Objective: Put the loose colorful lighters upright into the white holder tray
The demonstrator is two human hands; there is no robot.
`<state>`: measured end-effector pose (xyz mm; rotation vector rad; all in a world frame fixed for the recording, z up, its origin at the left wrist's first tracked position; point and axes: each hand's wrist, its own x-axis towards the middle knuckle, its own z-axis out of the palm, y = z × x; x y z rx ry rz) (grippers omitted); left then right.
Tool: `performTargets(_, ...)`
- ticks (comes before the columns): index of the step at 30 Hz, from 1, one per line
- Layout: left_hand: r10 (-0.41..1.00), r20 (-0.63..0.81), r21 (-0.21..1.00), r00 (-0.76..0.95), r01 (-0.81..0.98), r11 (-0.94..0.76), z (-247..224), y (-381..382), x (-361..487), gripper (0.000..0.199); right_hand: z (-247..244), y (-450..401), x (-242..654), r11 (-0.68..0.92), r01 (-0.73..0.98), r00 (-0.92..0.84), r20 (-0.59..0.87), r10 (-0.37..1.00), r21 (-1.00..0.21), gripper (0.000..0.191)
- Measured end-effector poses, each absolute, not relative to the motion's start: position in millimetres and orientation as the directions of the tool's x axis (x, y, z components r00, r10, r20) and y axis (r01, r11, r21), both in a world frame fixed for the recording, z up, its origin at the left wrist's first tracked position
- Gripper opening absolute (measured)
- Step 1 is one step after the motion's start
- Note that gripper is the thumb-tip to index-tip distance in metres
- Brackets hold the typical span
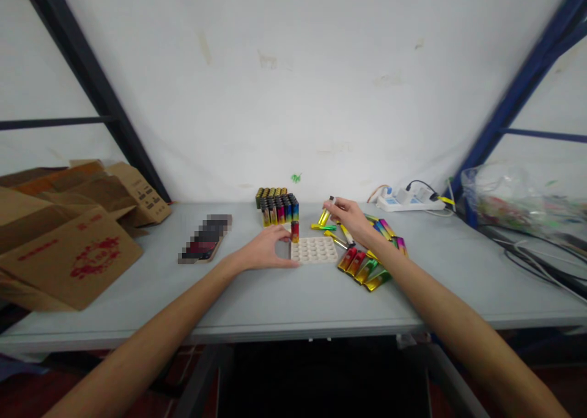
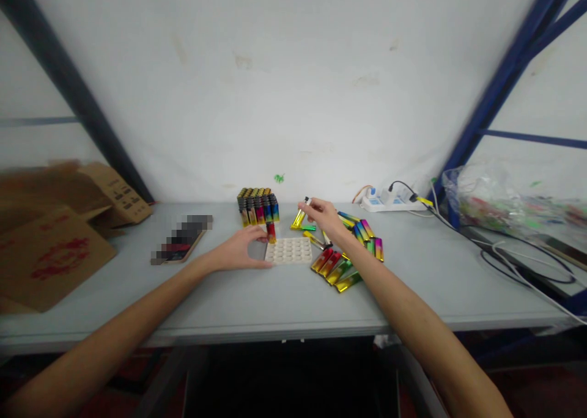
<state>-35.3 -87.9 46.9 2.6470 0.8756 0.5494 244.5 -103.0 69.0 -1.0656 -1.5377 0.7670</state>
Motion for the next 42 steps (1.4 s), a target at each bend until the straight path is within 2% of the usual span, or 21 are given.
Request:
performTargets(6,0.617,0.266,0.384,0.741,0.506,-0.772,44.5,-86.3,-36.7,0.068,65.5,-112.1,226.5,0.309,-0.016,-0.216,0.305,0.927,-0.951,0.042)
performTargets(10,0.615,0.271,0.367,0.741,0.511,-0.777,44.0,-86.1,-37.0,0.066,66.9,-120.1,216.9,0.276,-0.06,-0.224,0.283,0.933,-0.959,0.043)
performTargets(12,0.609,0.277,0.371,0.743,0.503,-0.781,44.5,-86.6,-36.7,0.066,64.8,-121.6,214.0,0.253,-0.024,-0.182,0.253,0.95,-0.967,0.047)
performTargets(16,0.606,0.282,0.384,0.743,0.492,-0.781,45.6,-87.5,-35.9,0.065,55.3,-119.9,210.1,0.286,0.198,-0.04,0.284,0.958,-0.938,0.056)
performTargets(19,0.614,0.286,0.398,0.736,0.492,-0.774,46.0,-87.7,-35.7,0.064,49.3,-116.5,207.1,0.296,0.352,0.042,0.331,0.943,-0.888,0.05)
performTargets(23,0.614,0.295,0.402,0.732,0.487,-0.775,46.9,-87.8,-35.2,0.064,46.9,-113.9,204.3,0.299,0.471,0.085,0.38,0.921,-0.83,0.041)
performTargets(28,0.627,0.274,0.407,0.729,0.503,-0.763,48.4,-89.0,-34.7,0.066,47.5,-117.5,203.4,0.314,0.481,0.025,0.371,0.928,-0.818,0.043)
performTargets(34,0.614,0.286,0.386,0.736,0.498,-0.777,45.9,-87.5,-35.5,0.065,54.0,-124.4,203.0,0.421,0.367,-0.108,0.412,0.905,-0.83,0.042)
performTargets(36,0.612,0.289,0.377,0.736,0.5,-0.78,45.7,-87.0,-35.5,0.064,57.2,-125.9,203.3,0.477,0.407,-0.181,0.443,0.878,-0.779,0.043)
performTargets(39,0.606,0.286,0.375,0.742,0.496,-0.783,46.5,-87.2,-35.1,0.064,60.2,-127.5,203.6,0.558,0.533,-0.239,0.52,0.82,-0.636,0.048)
performTargets(42,0.602,0.292,0.384,0.744,0.485,-0.786,46.8,-87.6,-34.6,0.065,59.7,-128.3,203.8,0.542,0.626,-0.25,0.514,0.82,-0.56,0.049)
